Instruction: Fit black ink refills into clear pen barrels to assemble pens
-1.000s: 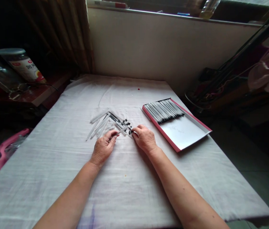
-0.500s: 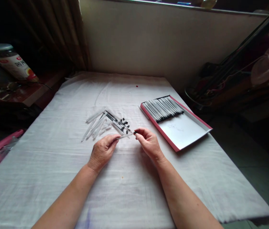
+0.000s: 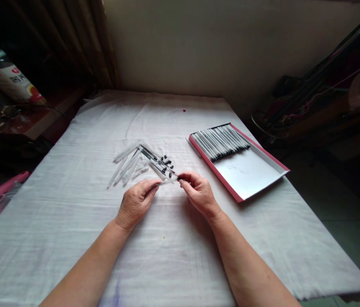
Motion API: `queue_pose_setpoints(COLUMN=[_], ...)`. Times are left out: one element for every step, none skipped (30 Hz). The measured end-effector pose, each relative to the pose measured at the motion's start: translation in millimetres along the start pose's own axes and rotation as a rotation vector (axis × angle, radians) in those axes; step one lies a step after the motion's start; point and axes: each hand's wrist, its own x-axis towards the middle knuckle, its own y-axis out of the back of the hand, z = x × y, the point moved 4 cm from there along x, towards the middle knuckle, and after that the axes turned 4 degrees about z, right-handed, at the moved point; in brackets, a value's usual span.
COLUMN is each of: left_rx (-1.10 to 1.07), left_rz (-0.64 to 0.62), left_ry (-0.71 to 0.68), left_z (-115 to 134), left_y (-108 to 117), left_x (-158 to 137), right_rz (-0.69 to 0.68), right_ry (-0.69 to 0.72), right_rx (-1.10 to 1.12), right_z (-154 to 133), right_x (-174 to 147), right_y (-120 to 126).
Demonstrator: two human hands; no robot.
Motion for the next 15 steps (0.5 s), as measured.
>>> queue_pose_setpoints(left_rx=[0.002,0.006,0.012,0.020,0.028,0.035,0.040,0.043,0.043,0.042,0.040,0.039,0.038,0.036,0.033], left_rz=[-0.001,0.000,0.004,0.010,0.015,0.018,0.019,0.017,0.014,0.009,0.005,0.000,-0.003,-0.007,-0.012], left_ry=[-0.009,-0.019,-0.029,-0.038,-0.046,-0.053,-0.059,-0.064,-0.070,-0.074,-0.077,-0.080,-0.084,-0.088,-0.091], left_z=[0,1,1,2,2,2,3,3,3,4,4,4,5,5,5], left_y=[0,0,1,1,1,1,1,1,0,0,0,-1,-1,-1,-1], left_x=[0,0,0,0,0,0,0,0,0,0,-1,-1,-1,-1,-2], right_rz=[-0.009,-0.017,-0.025,-0.032,-0.038,-0.043,-0.048,-0.054,-0.059,-0.063,-0.065,-0.069,-0.073,-0.078,-0.084], right_ry=[0.020,0.045,0.071,0.098,0.124,0.147,0.168,0.184,0.196,0.202,0.201,0.191,0.174,0.154,0.133], right_rx=[-0.028,-0.064,-0.106,-0.150,-0.192,-0.232,-0.271,-0.311,-0.353,-0.396,-0.438,-0.473,-0.499,-0.511,-0.511], right_z=[-1,-3,-5,-7,-9,-10,-12,-13,-13,-12,-11,-10,-8,-6,-5], right_x=[0,0,0,1,1,1,1,1,1,1,1,1,1,1,1], right_y=[1,2,3,4,5,6,6,6,6,6,5,5,5,5,5])
